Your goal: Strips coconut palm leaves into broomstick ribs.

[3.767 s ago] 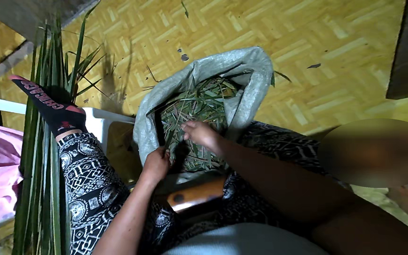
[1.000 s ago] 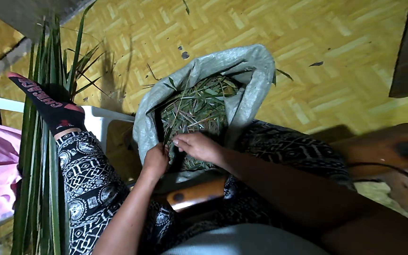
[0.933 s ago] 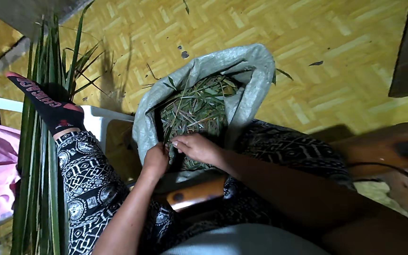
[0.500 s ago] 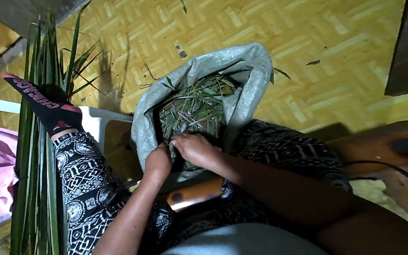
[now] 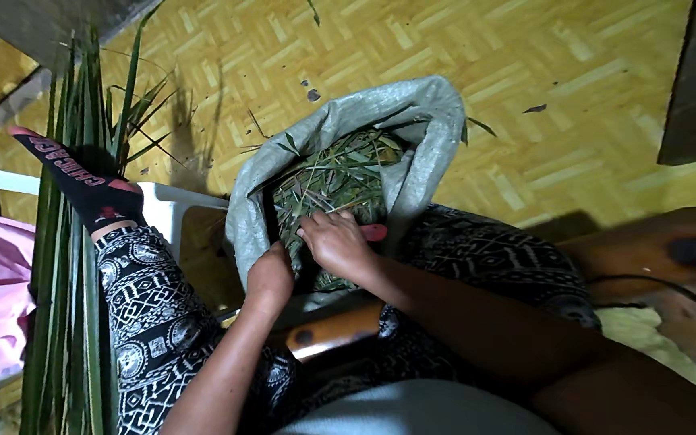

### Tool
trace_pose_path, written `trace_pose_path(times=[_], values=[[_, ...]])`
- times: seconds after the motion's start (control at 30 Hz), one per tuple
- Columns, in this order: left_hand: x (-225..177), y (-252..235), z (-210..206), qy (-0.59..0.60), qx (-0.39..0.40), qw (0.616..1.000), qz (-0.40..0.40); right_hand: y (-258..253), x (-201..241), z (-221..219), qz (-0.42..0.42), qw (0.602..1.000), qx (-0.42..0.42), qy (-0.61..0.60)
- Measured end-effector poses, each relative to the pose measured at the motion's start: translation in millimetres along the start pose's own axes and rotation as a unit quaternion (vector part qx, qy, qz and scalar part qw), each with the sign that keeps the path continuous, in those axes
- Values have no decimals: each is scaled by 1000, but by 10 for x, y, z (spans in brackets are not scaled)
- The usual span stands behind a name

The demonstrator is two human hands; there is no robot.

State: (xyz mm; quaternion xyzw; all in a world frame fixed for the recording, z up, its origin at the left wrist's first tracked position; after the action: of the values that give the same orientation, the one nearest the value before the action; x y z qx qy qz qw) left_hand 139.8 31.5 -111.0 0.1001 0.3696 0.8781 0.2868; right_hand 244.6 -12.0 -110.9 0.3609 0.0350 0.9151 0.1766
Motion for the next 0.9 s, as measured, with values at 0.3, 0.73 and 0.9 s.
trace_pose_path(times=[0.3,0.73,0.9], values=[[-31,35,49,36,-10,999,-29,-24,-67,-53,-35,995,64,-74],[-45,35,15,-4,-3,1000,3,3,22,44,18,999,-28,18],[-12,17,14,17,-9,1000,-6,-25,-21,41,-1,1000,5,-27]])
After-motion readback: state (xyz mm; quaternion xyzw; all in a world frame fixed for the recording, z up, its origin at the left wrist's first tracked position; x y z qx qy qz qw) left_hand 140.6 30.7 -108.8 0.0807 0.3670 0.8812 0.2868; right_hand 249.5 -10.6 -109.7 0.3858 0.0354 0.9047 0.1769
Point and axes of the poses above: each hand's wrist, its own y-axis away from the middle knuckle, its own z-axis out of the back of the hand, x = y × z, the point moved 10 cm from there along -y, towards the middle knuckle, and after that the axes turned 14 degrees about -y, right-handed, at the moved point
